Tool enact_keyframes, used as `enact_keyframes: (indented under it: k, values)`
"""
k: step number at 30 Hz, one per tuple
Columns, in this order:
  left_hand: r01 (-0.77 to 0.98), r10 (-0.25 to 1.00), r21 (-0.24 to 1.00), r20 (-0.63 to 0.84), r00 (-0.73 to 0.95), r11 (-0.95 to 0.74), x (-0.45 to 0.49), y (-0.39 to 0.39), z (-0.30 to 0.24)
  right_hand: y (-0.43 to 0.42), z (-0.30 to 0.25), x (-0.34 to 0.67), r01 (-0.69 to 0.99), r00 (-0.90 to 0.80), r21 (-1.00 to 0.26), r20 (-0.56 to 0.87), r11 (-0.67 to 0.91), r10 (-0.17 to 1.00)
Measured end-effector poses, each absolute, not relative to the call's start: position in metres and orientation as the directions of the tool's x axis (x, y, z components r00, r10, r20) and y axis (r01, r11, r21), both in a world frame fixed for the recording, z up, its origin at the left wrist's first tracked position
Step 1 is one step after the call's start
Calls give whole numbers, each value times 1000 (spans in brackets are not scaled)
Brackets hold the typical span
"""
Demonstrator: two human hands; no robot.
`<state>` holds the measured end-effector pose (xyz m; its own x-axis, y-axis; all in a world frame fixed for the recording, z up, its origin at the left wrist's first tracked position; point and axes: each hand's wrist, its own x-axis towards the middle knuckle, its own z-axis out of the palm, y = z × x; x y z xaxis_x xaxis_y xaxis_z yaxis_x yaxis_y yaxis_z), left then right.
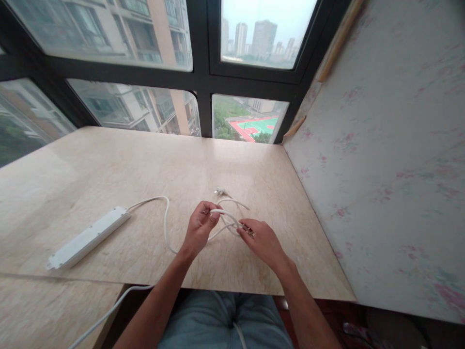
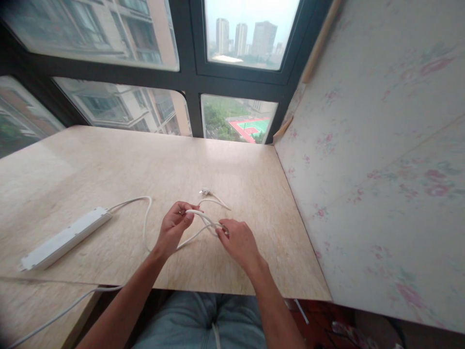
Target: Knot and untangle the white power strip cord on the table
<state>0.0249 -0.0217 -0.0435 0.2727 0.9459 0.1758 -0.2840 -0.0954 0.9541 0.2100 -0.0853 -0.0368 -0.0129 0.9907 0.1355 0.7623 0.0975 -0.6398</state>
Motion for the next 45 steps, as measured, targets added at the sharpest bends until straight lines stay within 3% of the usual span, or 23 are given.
enact_keyframes:
  k: [3,10,17,20,23,26,28,31,35,41,45]
  values:
    - [-388,938,917,214,273,-96,21,-21,-46,-75,-30,214,733,-35,-680,8,31,999]
    - [-480,930,876,217,296,-51,8,-33,-56,-70,-41,217,605,-197,-796,-112,30,974]
    - [-492,938,868,219,268,-62,17,-35,-62,-68,-47,209,549,-259,-833,-93,68,961]
    - [-374,907,923,228,355,-86,11,-34,-54,-68,-53,208,581,-226,-803,-3,133,974]
    - [-22,863,964,246,441,-264,3,-34,-36,-69,-60,206,648,-192,-729,124,221,973]
    - [404,809,729,353,471,-553,5,-38,-12,-69,-67,202,733,-170,-625,213,268,962]
    - [542,749,524,377,545,-657,15,-43,0,-68,-70,199,784,-162,-558,241,273,957]
    - [595,674,331,227,703,-732,35,-51,7,-68,-72,196,824,-140,-506,257,256,956]
    - [662,682,234,8,731,-712,52,-53,1,-70,-72,195,816,-98,-530,269,231,958]
    - [725,733,306,-111,671,-617,41,-48,-11,-69,-68,200,730,-53,-653,238,200,970]
    - [655,728,437,0,686,-617,28,-49,-10,-66,-68,203,719,-71,-671,192,183,979]
